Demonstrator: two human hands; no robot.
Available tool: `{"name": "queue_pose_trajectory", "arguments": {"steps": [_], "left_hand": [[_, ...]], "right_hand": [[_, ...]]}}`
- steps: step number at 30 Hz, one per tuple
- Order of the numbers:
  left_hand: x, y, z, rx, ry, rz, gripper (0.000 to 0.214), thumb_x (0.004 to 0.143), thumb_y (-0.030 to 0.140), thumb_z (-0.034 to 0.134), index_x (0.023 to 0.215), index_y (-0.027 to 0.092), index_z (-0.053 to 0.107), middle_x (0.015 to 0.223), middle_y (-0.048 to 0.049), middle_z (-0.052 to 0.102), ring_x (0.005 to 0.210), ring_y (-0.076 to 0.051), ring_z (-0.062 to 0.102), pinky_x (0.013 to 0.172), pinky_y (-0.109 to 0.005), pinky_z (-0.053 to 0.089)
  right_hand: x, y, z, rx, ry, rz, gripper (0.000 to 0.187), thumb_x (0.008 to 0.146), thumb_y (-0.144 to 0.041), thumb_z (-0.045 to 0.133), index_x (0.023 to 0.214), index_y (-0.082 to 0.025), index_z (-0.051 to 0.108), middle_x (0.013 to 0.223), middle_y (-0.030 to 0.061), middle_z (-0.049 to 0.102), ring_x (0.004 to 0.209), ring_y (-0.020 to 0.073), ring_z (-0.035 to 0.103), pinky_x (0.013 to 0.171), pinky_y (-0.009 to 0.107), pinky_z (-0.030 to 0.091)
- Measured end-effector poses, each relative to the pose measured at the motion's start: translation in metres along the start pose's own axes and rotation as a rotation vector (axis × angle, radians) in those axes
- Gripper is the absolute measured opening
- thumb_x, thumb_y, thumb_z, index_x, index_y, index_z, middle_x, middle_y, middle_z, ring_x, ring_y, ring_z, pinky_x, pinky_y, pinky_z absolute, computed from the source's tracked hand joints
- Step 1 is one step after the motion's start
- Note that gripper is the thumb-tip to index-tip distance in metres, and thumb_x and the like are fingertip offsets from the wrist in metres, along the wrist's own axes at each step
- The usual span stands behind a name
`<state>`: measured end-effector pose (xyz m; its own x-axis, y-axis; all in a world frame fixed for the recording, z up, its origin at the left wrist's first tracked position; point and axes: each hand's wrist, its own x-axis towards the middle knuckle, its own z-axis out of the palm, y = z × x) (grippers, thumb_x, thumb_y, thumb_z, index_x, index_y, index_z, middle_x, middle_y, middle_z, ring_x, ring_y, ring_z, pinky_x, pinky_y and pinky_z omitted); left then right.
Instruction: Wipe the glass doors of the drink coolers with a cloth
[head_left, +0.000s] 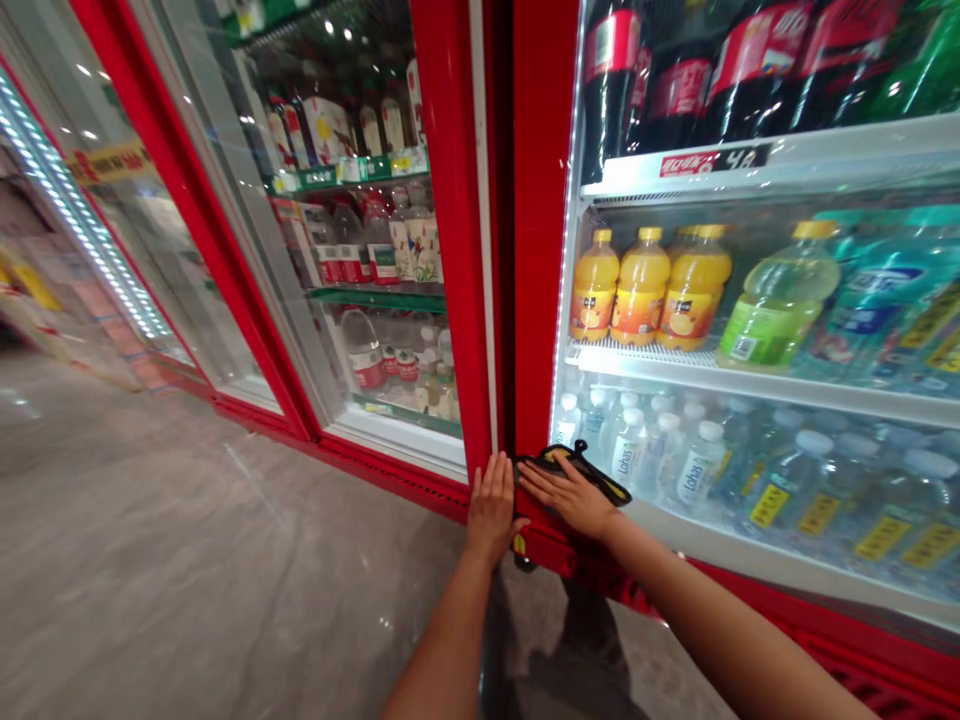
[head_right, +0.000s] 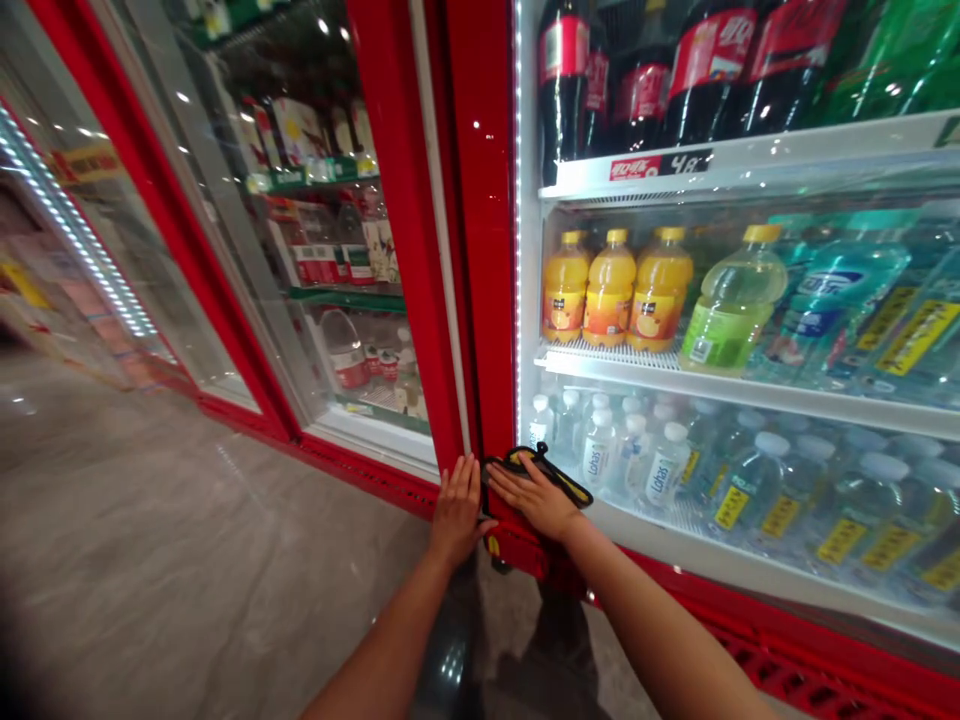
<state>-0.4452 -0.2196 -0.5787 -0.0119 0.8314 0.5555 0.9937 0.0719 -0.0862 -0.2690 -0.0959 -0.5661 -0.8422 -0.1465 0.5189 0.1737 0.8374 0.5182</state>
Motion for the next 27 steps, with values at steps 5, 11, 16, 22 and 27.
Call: {"name": "queue_pose_trajectory", "arguments": {"steps": [5,11,16,22,27], "left_hand": [[0.009,0.000,-0.004,-0.007,0.032,0.028,0.115,0.074,0.049,0.079,0.158,0.008,0.013,0.158,-0.0236,0.036,0.150,-0.034,0.028,0.120,-0.054,0.031],[0.030,0.007,-0.007,-0.041,0.142,0.098,0.102,0.085,0.054,0.066,0.159,0.009,0.011,0.161,-0.0211,0.032,0.152,-0.033,0.023,0.123,-0.054,0.024],[0.029,0.018,-0.004,-0.053,0.163,0.143,0.105,0.084,0.053,0.067,0.159,0.010,0.008,0.160,-0.0207,0.034,0.152,-0.033,0.024,0.122,-0.053,0.026],[0.041,0.031,-0.007,-0.053,0.197,0.215,0.103,0.084,0.058,0.065,0.159,0.012,0.012,0.161,-0.0182,0.033,0.152,-0.031,0.023,0.124,-0.051,0.023],[0.061,0.048,-0.011,-0.041,0.223,0.276,0.103,0.084,0.058,0.066,0.160,0.013,0.012,0.162,-0.0185,0.032,0.153,-0.033,0.022,0.124,-0.053,0.022]], "right_hand": [[0.010,0.030,-0.035,-0.007,0.000,-0.017,0.052,0.095,-0.011,0.040,0.146,-0.016,0.048,0.157,0.0059,0.043,0.148,0.0179,0.030,0.126,0.049,0.012],[0.030,0.066,-0.090,-0.174,0.061,0.483,0.067,0.095,-0.015,0.046,0.158,-0.028,0.026,0.163,0.0049,0.030,0.154,0.0233,0.016,0.124,0.057,-0.006],[-0.036,0.012,-0.046,-0.102,-0.052,0.156,0.059,0.093,-0.011,0.041,0.150,-0.021,0.043,0.161,0.0029,0.036,0.154,0.0153,0.015,0.127,0.047,0.006],[-0.049,0.033,-0.076,-0.124,-0.063,0.337,0.059,0.097,-0.014,0.040,0.153,-0.028,0.038,0.161,-0.0006,0.035,0.153,0.0141,0.018,0.126,0.049,-0.003],[-0.070,0.051,-0.108,-0.264,0.024,0.640,0.062,0.096,-0.022,0.049,0.155,-0.033,0.033,0.159,0.0011,0.037,0.155,0.0194,0.012,0.122,0.055,-0.013]]}}
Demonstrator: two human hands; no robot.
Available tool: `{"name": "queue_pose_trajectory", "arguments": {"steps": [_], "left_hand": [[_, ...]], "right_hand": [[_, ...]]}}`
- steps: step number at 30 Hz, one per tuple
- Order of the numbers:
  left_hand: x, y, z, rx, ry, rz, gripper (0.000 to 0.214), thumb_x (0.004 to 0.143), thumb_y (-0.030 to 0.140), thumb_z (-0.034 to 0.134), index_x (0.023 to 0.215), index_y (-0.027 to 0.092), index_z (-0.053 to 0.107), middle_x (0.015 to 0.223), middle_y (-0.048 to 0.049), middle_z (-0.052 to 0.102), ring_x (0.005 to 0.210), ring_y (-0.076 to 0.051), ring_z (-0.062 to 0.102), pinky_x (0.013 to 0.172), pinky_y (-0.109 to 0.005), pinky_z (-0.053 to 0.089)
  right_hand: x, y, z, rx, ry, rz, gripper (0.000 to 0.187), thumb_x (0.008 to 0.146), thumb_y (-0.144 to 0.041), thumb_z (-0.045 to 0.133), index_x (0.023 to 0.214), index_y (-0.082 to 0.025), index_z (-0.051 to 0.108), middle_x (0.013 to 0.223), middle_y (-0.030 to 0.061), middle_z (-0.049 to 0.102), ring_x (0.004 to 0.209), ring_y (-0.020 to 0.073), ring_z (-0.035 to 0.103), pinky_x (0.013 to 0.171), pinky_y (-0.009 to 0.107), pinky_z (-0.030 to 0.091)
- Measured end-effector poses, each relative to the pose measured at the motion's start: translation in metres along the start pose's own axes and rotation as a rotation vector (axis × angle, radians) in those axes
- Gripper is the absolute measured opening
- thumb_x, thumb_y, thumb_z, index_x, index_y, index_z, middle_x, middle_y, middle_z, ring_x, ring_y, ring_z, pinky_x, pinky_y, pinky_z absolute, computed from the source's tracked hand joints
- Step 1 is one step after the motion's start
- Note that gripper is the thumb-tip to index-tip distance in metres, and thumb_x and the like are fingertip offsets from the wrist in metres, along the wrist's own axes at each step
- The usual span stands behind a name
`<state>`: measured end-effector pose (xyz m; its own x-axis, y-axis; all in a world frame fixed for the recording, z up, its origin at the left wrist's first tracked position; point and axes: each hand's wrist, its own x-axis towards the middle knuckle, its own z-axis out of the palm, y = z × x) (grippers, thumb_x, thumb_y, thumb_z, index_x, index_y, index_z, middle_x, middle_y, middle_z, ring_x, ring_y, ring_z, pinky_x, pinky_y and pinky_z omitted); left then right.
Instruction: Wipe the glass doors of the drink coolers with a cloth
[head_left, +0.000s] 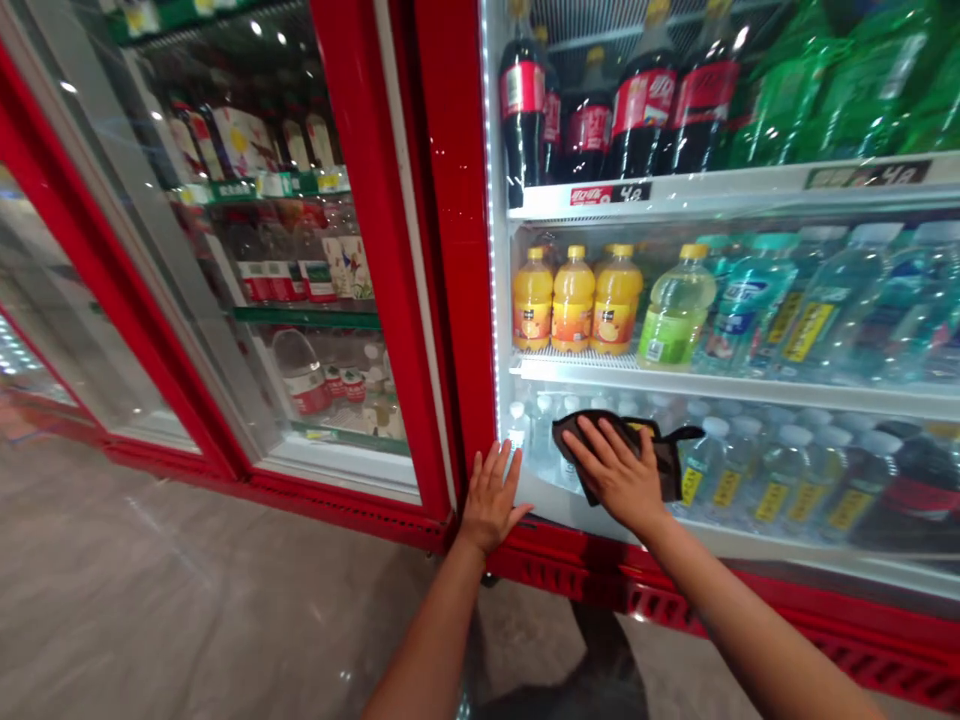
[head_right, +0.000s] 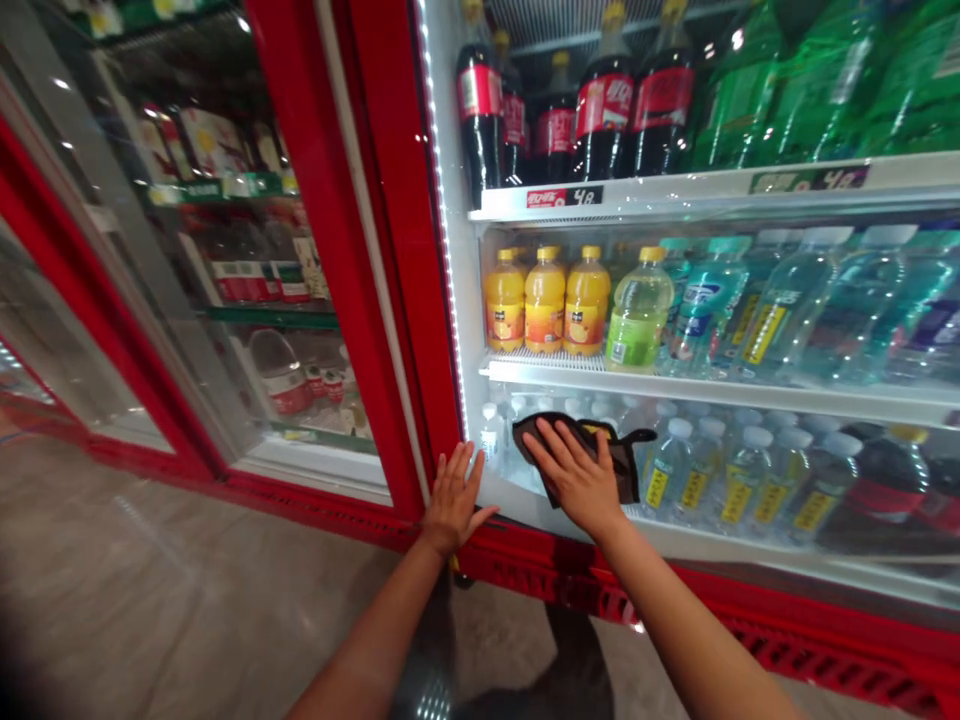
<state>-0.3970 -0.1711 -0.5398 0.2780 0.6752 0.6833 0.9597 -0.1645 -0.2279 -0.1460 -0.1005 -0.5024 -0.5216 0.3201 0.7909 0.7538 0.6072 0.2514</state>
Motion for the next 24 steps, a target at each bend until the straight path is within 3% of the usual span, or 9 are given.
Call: {"name": "queue_pose_trajectory", "arguments": {"steps": [4,6,10,13,15,17,20,24], "left_hand": [[0.010,0.009,0.004,0.002,0.011,0.070,0.103,0.084,0.056,0.067,0.160,0.015,0.011,0.162,-0.0170,0.032,0.153,-0.032,0.021,0.124,-0.052,0.022],[0.015,0.015,0.006,-0.001,0.021,0.080,0.104,0.083,0.056,0.068,0.160,0.015,0.011,0.161,-0.0171,0.033,0.153,-0.032,0.020,0.125,-0.052,0.021],[0.029,0.028,0.009,-0.020,0.030,0.088,0.106,0.082,0.058,0.069,0.160,0.016,0.010,0.160,-0.0173,0.035,0.153,-0.031,0.019,0.126,-0.054,0.017],[0.039,0.038,0.010,-0.025,0.042,0.099,0.105,0.083,0.058,0.068,0.160,0.016,0.011,0.160,-0.0171,0.035,0.154,-0.030,0.017,0.126,-0.053,0.015],[0.043,0.043,0.010,-0.022,0.060,0.121,0.103,0.083,0.058,0.068,0.159,0.016,0.014,0.160,-0.0164,0.036,0.154,-0.029,0.015,0.127,-0.052,0.013],[0.047,0.049,0.012,-0.022,0.081,0.156,0.100,0.083,0.058,0.068,0.159,0.016,0.017,0.161,-0.0156,0.036,0.155,-0.029,0.013,0.127,-0.051,0.011],[0.056,0.060,0.014,-0.039,0.107,0.191,0.097,0.084,0.057,0.067,0.158,0.016,0.020,0.161,-0.0152,0.034,0.155,-0.028,0.011,0.127,-0.051,0.010],[0.072,0.076,0.015,-0.097,0.130,0.214,0.095,0.086,0.055,0.066,0.159,0.019,0.017,0.162,-0.0147,0.032,0.155,-0.029,0.013,0.127,-0.052,0.011]], "right_hand": [[-0.058,0.004,0.012,0.065,-0.127,-0.373,0.062,0.091,-0.010,0.040,0.151,-0.027,0.043,0.160,-0.0034,0.036,0.155,0.0112,0.002,0.125,0.050,-0.009],[-0.064,0.010,0.012,0.076,-0.152,-0.455,0.063,0.090,-0.009,0.039,0.150,-0.027,0.044,0.160,-0.0047,0.035,0.154,0.0093,0.003,0.125,0.047,-0.008],[-0.042,0.042,-0.004,-0.012,-0.077,-0.167,0.061,0.095,-0.020,0.047,0.154,-0.034,0.035,0.158,-0.0018,0.040,0.154,0.0152,0.012,0.124,0.051,-0.009],[-0.057,0.061,-0.008,-0.061,0.004,0.006,0.065,0.095,-0.029,0.054,0.155,-0.037,0.031,0.154,0.0021,0.045,0.152,0.0224,0.021,0.123,0.055,-0.008],[-0.084,0.064,-0.006,-0.040,-0.021,-0.023,0.064,0.095,-0.026,0.052,0.155,-0.037,0.032,0.152,0.0009,0.049,0.152,0.0219,0.023,0.123,0.055,-0.007],[-0.105,0.061,-0.004,-0.007,-0.106,-0.152,0.063,0.094,-0.017,0.045,0.154,-0.036,0.035,0.151,-0.0024,0.050,0.152,0.0182,0.023,0.125,0.051,-0.003],[-0.100,0.064,-0.010,0.018,-0.202,-0.279,0.063,0.094,-0.013,0.041,0.153,-0.037,0.037,0.154,-0.0050,0.047,0.150,0.0153,0.028,0.125,0.048,0.004],[-0.070,0.102,-0.028,-0.074,-0.056,-0.003,0.063,0.096,-0.037,0.054,0.155,-0.040,0.031,0.154,0.0003,0.047,0.148,0.0237,0.032,0.123,0.055,-0.004]]}}
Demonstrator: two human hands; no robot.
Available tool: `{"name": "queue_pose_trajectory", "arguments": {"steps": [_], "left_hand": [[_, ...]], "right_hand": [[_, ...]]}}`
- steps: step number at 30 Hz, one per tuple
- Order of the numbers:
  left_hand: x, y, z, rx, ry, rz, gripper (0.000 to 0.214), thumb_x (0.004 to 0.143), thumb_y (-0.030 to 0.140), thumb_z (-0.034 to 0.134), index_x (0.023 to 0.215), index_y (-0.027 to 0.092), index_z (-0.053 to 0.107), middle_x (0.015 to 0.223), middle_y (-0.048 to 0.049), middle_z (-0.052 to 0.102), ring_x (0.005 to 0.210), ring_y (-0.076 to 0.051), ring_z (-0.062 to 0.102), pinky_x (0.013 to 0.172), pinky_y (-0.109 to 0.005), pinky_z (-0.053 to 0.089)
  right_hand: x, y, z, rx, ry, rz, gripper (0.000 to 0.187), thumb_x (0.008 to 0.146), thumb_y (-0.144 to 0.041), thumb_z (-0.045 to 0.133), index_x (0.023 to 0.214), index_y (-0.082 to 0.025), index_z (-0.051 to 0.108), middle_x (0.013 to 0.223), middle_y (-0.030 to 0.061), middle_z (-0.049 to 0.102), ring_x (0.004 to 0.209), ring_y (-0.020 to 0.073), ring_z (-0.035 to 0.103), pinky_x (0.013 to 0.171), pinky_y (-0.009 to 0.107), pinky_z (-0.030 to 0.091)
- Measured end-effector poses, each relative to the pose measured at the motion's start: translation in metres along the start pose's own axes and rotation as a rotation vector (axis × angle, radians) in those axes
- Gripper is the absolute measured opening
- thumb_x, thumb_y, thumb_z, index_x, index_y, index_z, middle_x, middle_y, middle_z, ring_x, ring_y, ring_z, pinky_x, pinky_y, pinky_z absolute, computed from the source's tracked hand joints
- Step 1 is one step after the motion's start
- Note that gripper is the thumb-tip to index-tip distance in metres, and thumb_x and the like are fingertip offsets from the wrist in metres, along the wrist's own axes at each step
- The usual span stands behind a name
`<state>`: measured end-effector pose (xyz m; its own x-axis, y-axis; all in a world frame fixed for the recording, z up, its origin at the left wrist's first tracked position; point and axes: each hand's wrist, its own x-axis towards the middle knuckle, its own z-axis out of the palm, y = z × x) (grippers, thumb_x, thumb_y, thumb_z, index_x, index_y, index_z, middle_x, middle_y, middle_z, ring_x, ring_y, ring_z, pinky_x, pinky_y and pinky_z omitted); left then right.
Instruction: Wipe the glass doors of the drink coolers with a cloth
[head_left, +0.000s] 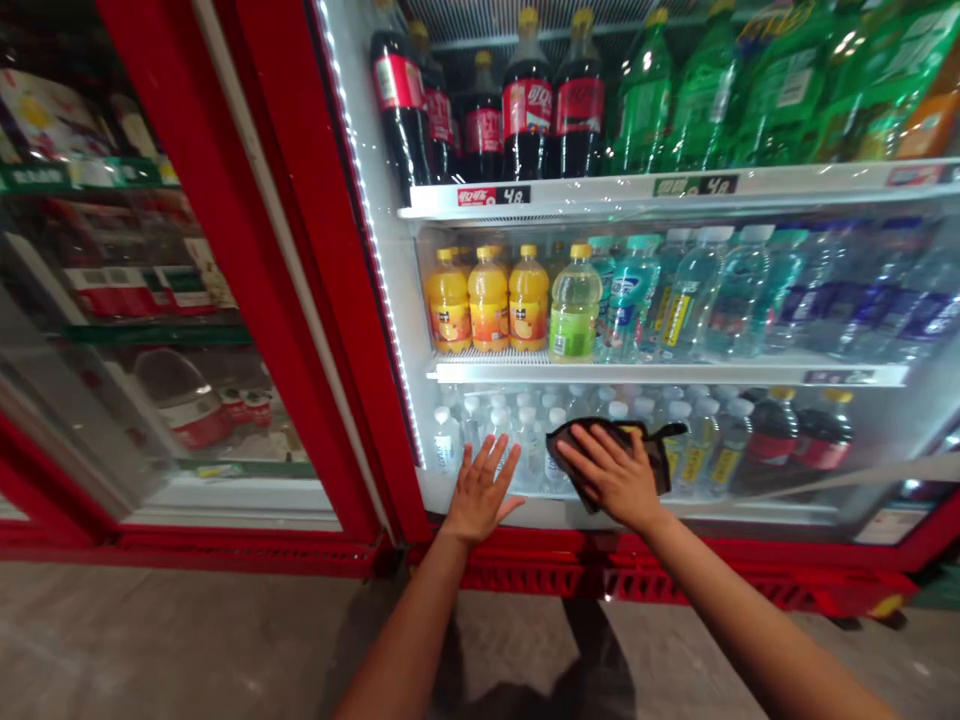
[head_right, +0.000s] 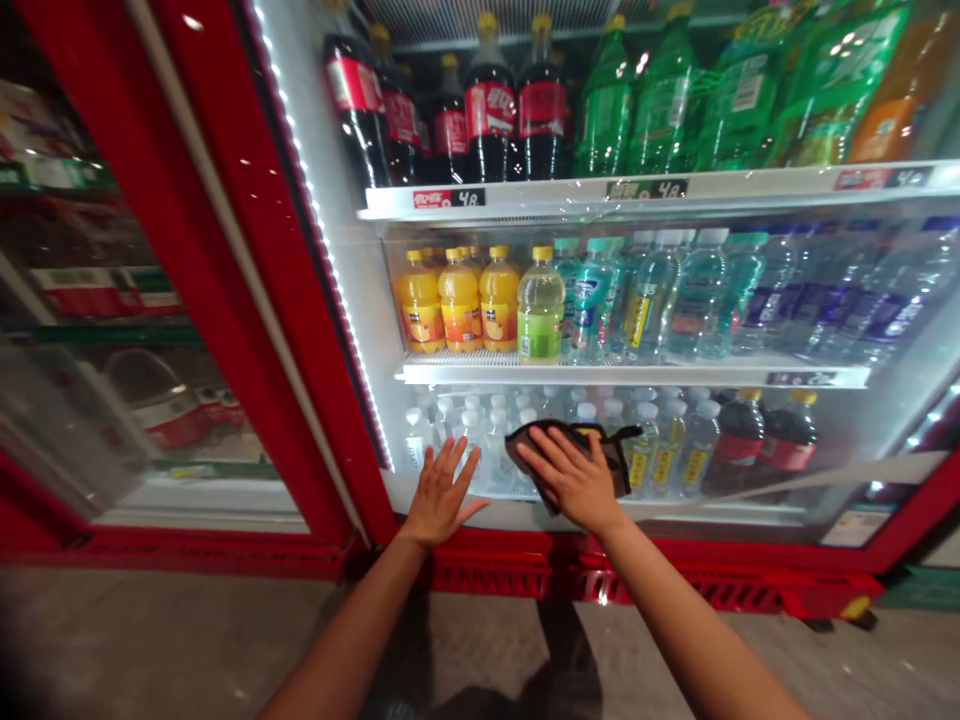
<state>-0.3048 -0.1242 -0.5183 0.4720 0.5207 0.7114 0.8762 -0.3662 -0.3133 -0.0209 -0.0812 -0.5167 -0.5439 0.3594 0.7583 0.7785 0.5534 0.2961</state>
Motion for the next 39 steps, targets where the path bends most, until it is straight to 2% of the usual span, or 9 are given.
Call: {"name": "queue_pose_trajectory", "arguments": {"steps": [4,10,14,17,21,25,32,36,39], "left_hand": [[0.015,0.012,0.003,-0.019,0.013,0.016,0.094,0.087,0.055,0.065,0.160,0.020,0.016,0.162,-0.0138,0.033,0.155,-0.028,0.015,0.127,-0.051,0.009],[0.032,0.032,0.011,-0.025,0.016,0.050,0.099,0.083,0.058,0.067,0.159,0.021,0.017,0.161,-0.0131,0.036,0.155,-0.028,0.014,0.127,-0.052,0.006],[0.047,0.047,0.016,-0.032,0.044,0.048,0.099,0.083,0.059,0.067,0.159,0.022,0.018,0.160,-0.0130,0.038,0.155,-0.028,0.015,0.127,-0.053,0.004],[0.054,0.056,0.017,-0.049,0.053,0.061,0.096,0.084,0.058,0.067,0.159,0.024,0.018,0.161,-0.0123,0.036,0.155,-0.028,0.015,0.127,-0.053,0.003],[0.060,0.066,0.021,-0.082,0.055,0.081,0.095,0.084,0.056,0.067,0.159,0.025,0.019,0.160,-0.0113,0.038,0.155,-0.027,0.013,0.128,-0.051,0.004],[0.070,0.083,0.029,-0.100,0.073,0.106,0.093,0.083,0.056,0.069,0.158,0.025,0.024,0.158,-0.0105,0.041,0.156,-0.026,0.007,0.127,-0.052,0.001],[0.093,0.118,0.039,-0.119,0.094,0.136,0.091,0.084,0.047,0.071,0.158,0.029,0.023,0.161,-0.0071,0.036,0.156,-0.024,0.004,0.127,-0.051,-0.003],[0.101,0.133,0.044,-0.112,0.074,0.139,0.093,0.083,0.044,0.073,0.159,0.030,0.021,0.163,-0.0065,0.031,0.155,-0.026,0.005,0.127,-0.052,-0.005],[0.110,0.144,0.049,-0.120,0.065,0.146,0.093,0.083,0.042,0.072,0.158,0.031,0.020,0.164,-0.0057,0.027,0.155,-0.026,0.005,0.126,-0.053,-0.006]], "right_hand": [[-0.040,0.032,-0.001,-0.057,0.053,0.107,0.065,0.093,-0.041,0.059,0.153,-0.039,0.036,0.151,0.0038,0.051,0.150,0.0272,0.027,0.122,0.058,-0.005],[-0.073,0.032,-0.001,0.015,-0.171,-0.304,0.061,0.094,-0.015,0.044,0.150,-0.038,0.041,0.153,-0.0072,0.048,0.152,0.0132,0.020,0.124,0.048,-0.008],[-0.043,0.069,-0.015,-0.055,-0.025,0.066,0.065,0.092,-0.032,0.056,0.153,-0.042,0.036,0.157,-0.0008,0.043,0.150,0.0268,0.027,0.123,0.058,0.001],[-0.065,0.092,-0.016,-0.132,0.095,0.336,0.071,0.090,-0.039,0.060,0.155,-0.035,0.033,0.162,0.0080,0.034,0.150,0.0362,0.026,0.119,0.067,0.008],[-0.120,0.083,-0.006,-0.105,-0.034,0.264,0.062,0.091,-0.033,0.059,0.151,-0.036,0.042,0.154,0.0088,0.047,0.146,0.0335,0.033,0.119,0.066,0.005],[-0.114,0.093,-0.011,-0.082,-0.134,0.106,0.060,0.091,-0.031,0.060,0.147,-0.045,0.044,0.150,0.0012,0.052,0.145,0.0274,0.037,0.122,0.059,-0.002],[-0.112,0.125,-0.015,-0.101,0.258,0.766,0.074,0.098,-0.030,0.042,0.161,-0.027,0.003,0.169,0.0116,0.002,0.154,0.0373,0.005,0.111,0.073,0.028],[-0.123,0.110,-0.006,-0.030,0.243,0.883,0.073,0.099,-0.029,0.036,0.161,-0.025,-0.002,0.168,0.0120,-0.006,0.154,0.0371,-0.002,0.108,0.075,0.031],[-0.109,0.134,-0.012,-0.034,0.224,0.850,0.071,0.099,-0.031,0.039,0.161,-0.030,0.005,0.169,0.0102,0.000,0.154,0.0374,0.002,0.108,0.075,0.031]]}}
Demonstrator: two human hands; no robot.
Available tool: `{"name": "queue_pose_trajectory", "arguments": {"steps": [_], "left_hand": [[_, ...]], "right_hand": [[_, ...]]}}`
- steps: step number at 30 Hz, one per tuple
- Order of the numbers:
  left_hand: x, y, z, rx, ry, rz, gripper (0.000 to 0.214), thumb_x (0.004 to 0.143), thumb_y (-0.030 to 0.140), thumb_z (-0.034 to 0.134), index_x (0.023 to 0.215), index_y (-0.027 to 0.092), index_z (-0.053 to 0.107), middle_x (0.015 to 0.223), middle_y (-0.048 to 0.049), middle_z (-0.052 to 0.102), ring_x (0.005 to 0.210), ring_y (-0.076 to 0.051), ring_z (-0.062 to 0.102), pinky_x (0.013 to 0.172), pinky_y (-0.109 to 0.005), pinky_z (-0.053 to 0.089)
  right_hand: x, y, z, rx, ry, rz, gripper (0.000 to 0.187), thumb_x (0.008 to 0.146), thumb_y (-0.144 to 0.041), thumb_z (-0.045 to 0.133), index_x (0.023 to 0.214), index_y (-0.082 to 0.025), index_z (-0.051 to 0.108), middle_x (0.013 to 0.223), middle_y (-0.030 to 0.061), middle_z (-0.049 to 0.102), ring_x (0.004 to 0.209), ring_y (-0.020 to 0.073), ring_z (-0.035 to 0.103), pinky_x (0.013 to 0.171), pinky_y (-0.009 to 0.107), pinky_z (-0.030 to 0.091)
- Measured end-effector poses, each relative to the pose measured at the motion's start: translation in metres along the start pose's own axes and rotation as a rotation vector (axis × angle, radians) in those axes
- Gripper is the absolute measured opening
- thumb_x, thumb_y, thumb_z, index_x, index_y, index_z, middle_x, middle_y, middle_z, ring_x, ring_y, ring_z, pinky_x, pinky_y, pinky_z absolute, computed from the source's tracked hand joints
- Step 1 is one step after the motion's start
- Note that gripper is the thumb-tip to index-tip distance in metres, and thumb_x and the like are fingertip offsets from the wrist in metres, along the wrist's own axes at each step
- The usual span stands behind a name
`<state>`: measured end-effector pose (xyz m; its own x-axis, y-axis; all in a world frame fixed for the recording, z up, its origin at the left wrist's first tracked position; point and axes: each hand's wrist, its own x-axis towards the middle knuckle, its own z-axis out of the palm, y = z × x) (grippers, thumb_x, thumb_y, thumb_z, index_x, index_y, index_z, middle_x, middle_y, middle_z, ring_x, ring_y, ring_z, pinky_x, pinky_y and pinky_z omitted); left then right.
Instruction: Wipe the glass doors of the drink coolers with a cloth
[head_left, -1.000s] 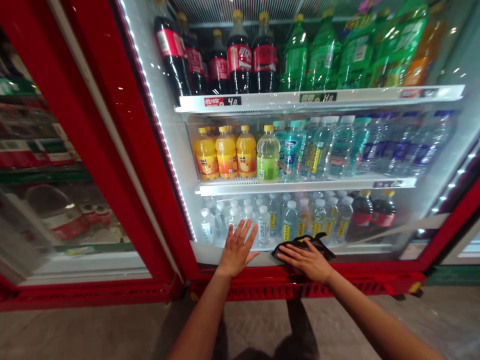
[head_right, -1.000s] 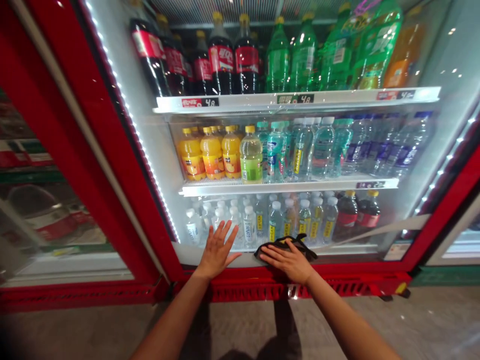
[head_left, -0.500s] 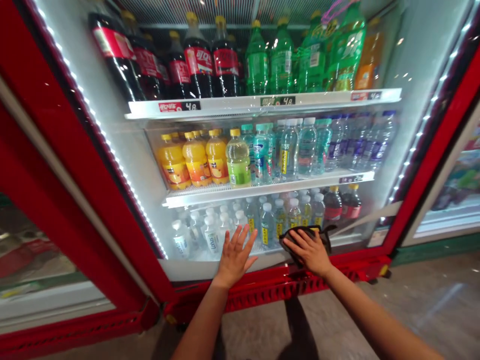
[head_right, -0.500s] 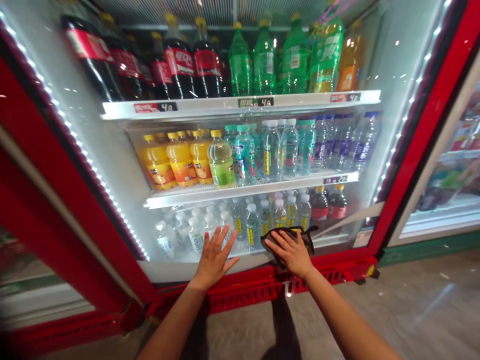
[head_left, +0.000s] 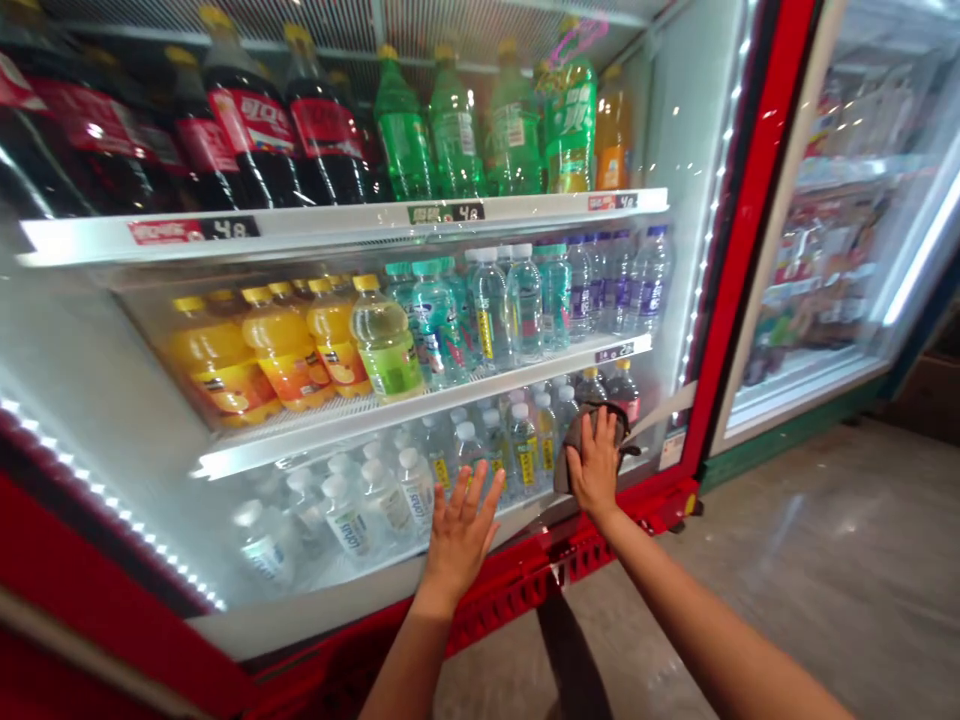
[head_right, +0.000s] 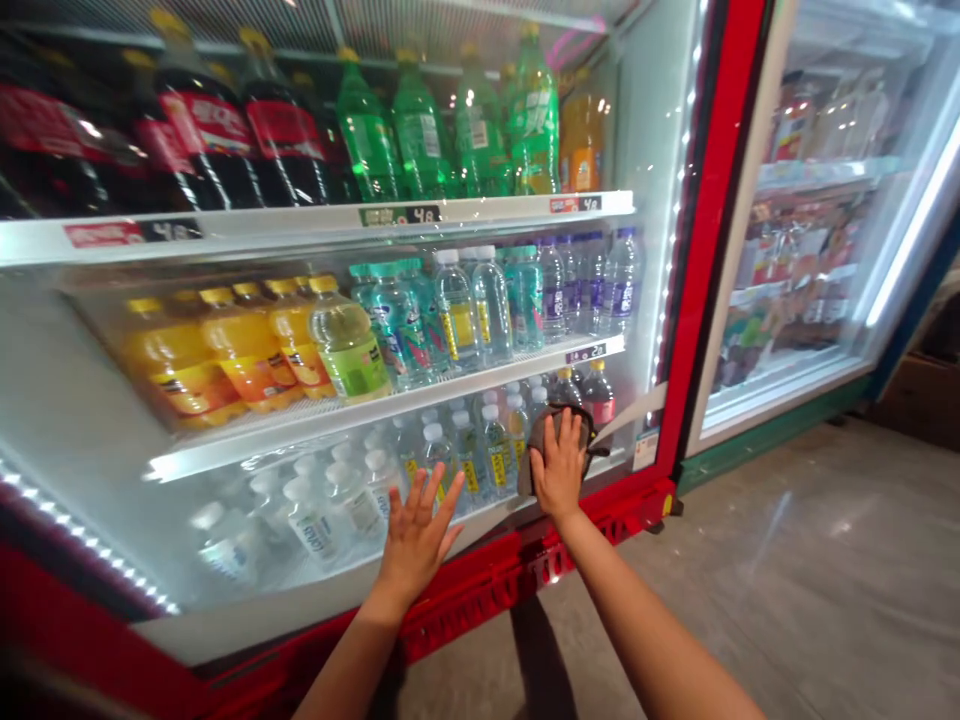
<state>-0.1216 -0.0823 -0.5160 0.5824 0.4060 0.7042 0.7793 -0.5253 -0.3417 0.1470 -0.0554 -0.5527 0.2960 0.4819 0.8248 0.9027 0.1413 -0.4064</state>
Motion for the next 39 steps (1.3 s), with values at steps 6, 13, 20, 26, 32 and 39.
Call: {"name": "queue_pose_trajectory", "arguments": {"steps": [6,13,20,26,32,39], "left_hand": [[0.022,0.017,0.006,-0.090,-0.005,-0.010,0.091,0.082,0.031,0.073,0.158,0.033,0.023,0.164,-0.0043,0.027,0.155,-0.025,0.004,0.125,-0.052,-0.009],[0.032,0.035,0.010,-0.095,-0.001,0.024,0.091,0.083,0.033,0.073,0.158,0.033,0.022,0.164,-0.0059,0.026,0.155,-0.027,0.006,0.125,-0.053,-0.006],[0.037,0.045,0.015,-0.129,0.007,0.037,0.090,0.083,0.035,0.073,0.158,0.034,0.022,0.166,-0.0058,0.022,0.155,-0.027,0.004,0.126,-0.053,-0.007],[0.034,0.040,0.027,-0.149,-0.034,0.036,0.091,0.084,0.039,0.073,0.158,0.036,0.019,0.168,-0.0044,0.014,0.156,-0.026,-0.001,0.125,-0.053,-0.008],[0.033,0.030,0.037,-0.164,0.005,0.052,0.085,0.086,0.038,0.071,0.157,0.036,0.023,0.168,-0.0026,0.014,0.156,-0.024,0.001,0.126,-0.048,-0.007],[0.027,0.026,0.032,-0.139,0.011,0.065,0.079,0.087,0.038,0.068,0.156,0.034,0.029,0.167,-0.0033,0.018,0.155,-0.025,0.012,0.128,-0.045,-0.002]], "right_hand": [[0.028,0.058,0.005,-0.087,0.338,0.151,0.065,0.102,-0.029,0.021,0.161,-0.021,-0.005,0.169,0.0098,0.000,0.156,0.0244,-0.002,0.119,0.061,0.023],[0.058,0.112,0.012,-0.060,0.375,0.226,0.065,0.102,-0.035,0.020,0.161,-0.022,-0.005,0.169,0.0118,0.001,0.156,0.0267,0.001,0.118,0.064,0.023],[0.041,0.148,0.003,-0.003,0.359,0.360,0.066,0.103,-0.041,0.011,0.160,-0.017,-0.011,0.167,0.0193,0.007,0.155,0.0261,0.009,0.118,0.063,0.021],[0.059,0.170,-0.006,0.012,0.272,0.418,0.068,0.102,-0.049,0.014,0.162,-0.021,0.000,0.167,0.0172,0.012,0.155,0.0309,0.011,0.117,0.064,0.025],[0.058,0.199,-0.004,0.030,0.205,0.472,0.067,0.101,-0.050,0.020,0.162,-0.022,0.009,0.169,0.0106,0.008,0.155,0.0295,0.005,0.121,0.061,0.018],[-0.043,0.200,0.022,0.020,0.241,0.623,0.070,0.101,-0.048,0.009,0.161,-0.012,-0.002,0.167,0.0176,0.009,0.154,0.0280,0.016,0.122,0.058,0.020]]}}
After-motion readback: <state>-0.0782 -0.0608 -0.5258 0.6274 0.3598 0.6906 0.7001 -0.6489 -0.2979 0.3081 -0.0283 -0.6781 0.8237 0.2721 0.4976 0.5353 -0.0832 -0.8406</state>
